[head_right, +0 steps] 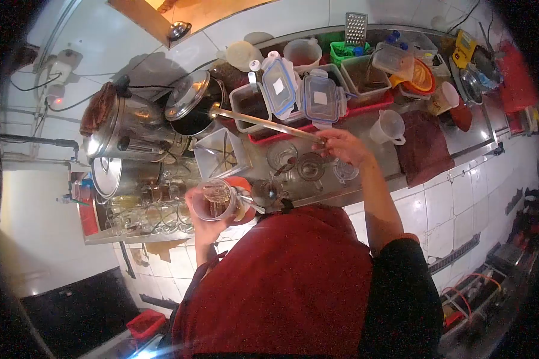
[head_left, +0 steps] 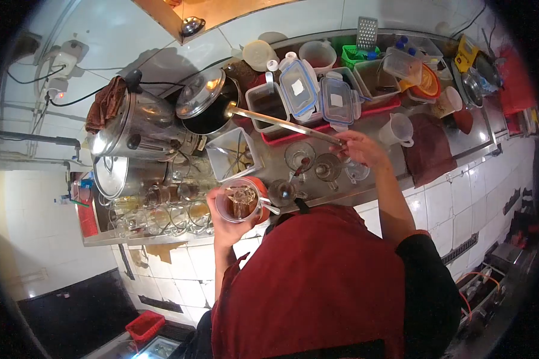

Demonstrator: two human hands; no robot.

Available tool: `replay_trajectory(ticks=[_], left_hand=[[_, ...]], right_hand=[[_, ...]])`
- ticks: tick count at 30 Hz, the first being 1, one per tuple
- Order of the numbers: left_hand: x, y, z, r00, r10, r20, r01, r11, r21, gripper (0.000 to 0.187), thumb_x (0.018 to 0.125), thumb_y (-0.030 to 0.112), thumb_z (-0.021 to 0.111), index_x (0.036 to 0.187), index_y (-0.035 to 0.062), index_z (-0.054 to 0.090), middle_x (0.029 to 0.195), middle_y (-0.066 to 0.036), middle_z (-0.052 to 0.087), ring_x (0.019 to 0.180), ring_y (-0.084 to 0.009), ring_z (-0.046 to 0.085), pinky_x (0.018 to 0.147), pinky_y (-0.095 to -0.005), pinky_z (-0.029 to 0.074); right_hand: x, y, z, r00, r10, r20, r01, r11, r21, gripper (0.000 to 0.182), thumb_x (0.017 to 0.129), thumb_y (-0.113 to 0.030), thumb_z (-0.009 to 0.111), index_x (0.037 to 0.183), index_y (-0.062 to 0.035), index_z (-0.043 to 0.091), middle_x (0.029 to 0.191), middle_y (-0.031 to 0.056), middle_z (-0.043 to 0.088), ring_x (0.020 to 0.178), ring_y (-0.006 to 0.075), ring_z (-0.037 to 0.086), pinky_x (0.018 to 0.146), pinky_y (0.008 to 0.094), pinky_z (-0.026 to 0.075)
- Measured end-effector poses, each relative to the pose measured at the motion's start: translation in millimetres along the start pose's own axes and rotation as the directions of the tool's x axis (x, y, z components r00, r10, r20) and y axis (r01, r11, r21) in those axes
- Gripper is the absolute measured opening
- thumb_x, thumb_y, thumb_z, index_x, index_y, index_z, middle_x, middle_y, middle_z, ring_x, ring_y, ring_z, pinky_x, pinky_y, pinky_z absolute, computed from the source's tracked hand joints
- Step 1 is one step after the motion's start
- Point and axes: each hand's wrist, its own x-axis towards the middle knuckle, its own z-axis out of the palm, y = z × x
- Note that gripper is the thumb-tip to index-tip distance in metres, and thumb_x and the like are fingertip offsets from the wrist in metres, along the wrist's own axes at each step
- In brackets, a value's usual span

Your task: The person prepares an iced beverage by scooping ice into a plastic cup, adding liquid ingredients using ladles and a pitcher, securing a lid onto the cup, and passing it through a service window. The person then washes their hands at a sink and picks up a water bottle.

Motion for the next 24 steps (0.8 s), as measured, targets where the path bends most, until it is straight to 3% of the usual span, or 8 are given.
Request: replay_trajectory(ticks=[2,6,8,12,14,17,21,24], left_hand=[[1,5,3,1.000,-0.016,0.004,0.016,0.997,-0.077,0.088,0.058,0.009,0.087,0.124,0.0097,0.028,0.121,-0.013,0.047,0.115,-0.0241,0.052,0.100,-0.0416,0.044],[0,1,3,1.000,-0.020,0.006,0.021,0.993,-0.118,0.087,0.059,0.008,0.087,0.123,0.0094,0.028,0.122,-0.013,0.047,0.114,-0.0251,0.053,0.100,-0.0422,0.045],[1,-7,0,0.998,0.010,0.061,-0.002,0.992,-0.129,0.091,0.058,0.001,0.085,0.127,0.0095,0.025,0.125,-0.016,0.050,0.116,-0.0250,0.055,0.097,-0.0393,0.048],[-1,-2,3,0.996,-0.024,0.084,0.033,0.994,-0.107,0.092,0.058,0.002,0.086,0.127,0.0103,0.025,0.126,-0.016,0.050,0.116,-0.0253,0.055,0.097,-0.0401,0.048],[0,2,2,0.995,-0.022,0.096,0.029,0.997,-0.066,0.092,0.058,0.002,0.087,0.127,0.0107,0.025,0.126,-0.017,0.050,0.116,-0.0255,0.055,0.098,-0.0409,0.047],[-1,4,-1,0.997,0.026,0.070,-0.026,1.000,-0.011,0.091,0.058,0.003,0.087,0.125,0.0100,0.026,0.126,-0.017,0.049,0.115,-0.0256,0.055,0.099,-0.0415,0.046],[-5,-6,-5,0.999,0.015,0.030,-0.014,0.999,-0.042,0.091,0.058,0.003,0.087,0.125,0.0089,0.026,0.126,-0.017,0.049,0.115,-0.0256,0.055,0.099,-0.0414,0.046],[-4,-5,-5,1.000,0.012,0.025,-0.010,0.995,-0.097,0.091,0.058,0.004,0.087,0.125,0.0080,0.025,0.125,-0.016,0.050,0.116,-0.0252,0.054,0.100,-0.0414,0.045]], right_hand=[[-10,9,0,0.982,-0.189,0.017,0.182,0.964,0.194,0.035,0.097,-0.022,0.056,0.129,-0.0072,0.055,0.129,0.0111,0.060,0.112,0.0268,0.062,0.086,0.0378,0.050],[-10,37,-23,0.994,-0.088,-0.069,0.110,0.899,0.424,0.037,0.096,-0.018,0.058,0.129,-0.0033,0.054,0.129,0.0146,0.060,0.115,0.0253,0.060,0.088,0.0395,0.050],[5,47,-16,0.947,0.125,-0.296,-0.172,0.975,-0.140,0.036,0.098,-0.021,0.054,0.130,-0.0031,0.055,0.132,0.0098,0.059,0.116,0.0189,0.059,0.095,0.0335,0.048],[48,73,-19,0.943,0.194,-0.269,-0.238,0.961,-0.139,0.043,0.096,-0.016,0.059,0.135,-0.0036,0.050,0.128,0.0110,0.061,0.116,0.0182,0.059,0.099,0.0353,0.047],[58,64,-8,0.979,0.201,-0.022,-0.202,0.964,-0.174,0.047,0.094,-0.014,0.059,0.139,-0.0043,0.047,0.133,0.0088,0.057,0.119,0.0172,0.056,0.103,0.0325,0.044],[53,51,14,0.982,0.182,-0.052,-0.187,0.890,-0.416,0.049,0.093,-0.012,0.058,0.140,-0.0053,0.047,0.139,0.0084,0.051,0.125,0.0163,0.050,0.107,0.0311,0.041],[56,50,27,0.967,0.253,0.007,-0.222,0.862,-0.457,0.050,0.093,-0.010,0.057,0.142,-0.0073,0.045,0.142,0.0093,0.047,0.130,0.0169,0.045,0.109,0.0327,0.038],[61,63,24,0.965,0.218,0.144,-0.118,0.856,-0.504,0.052,0.093,-0.014,0.055,0.143,-0.0055,0.042,0.138,0.0084,0.049,0.130,0.0178,0.043,0.111,0.0329,0.032]])
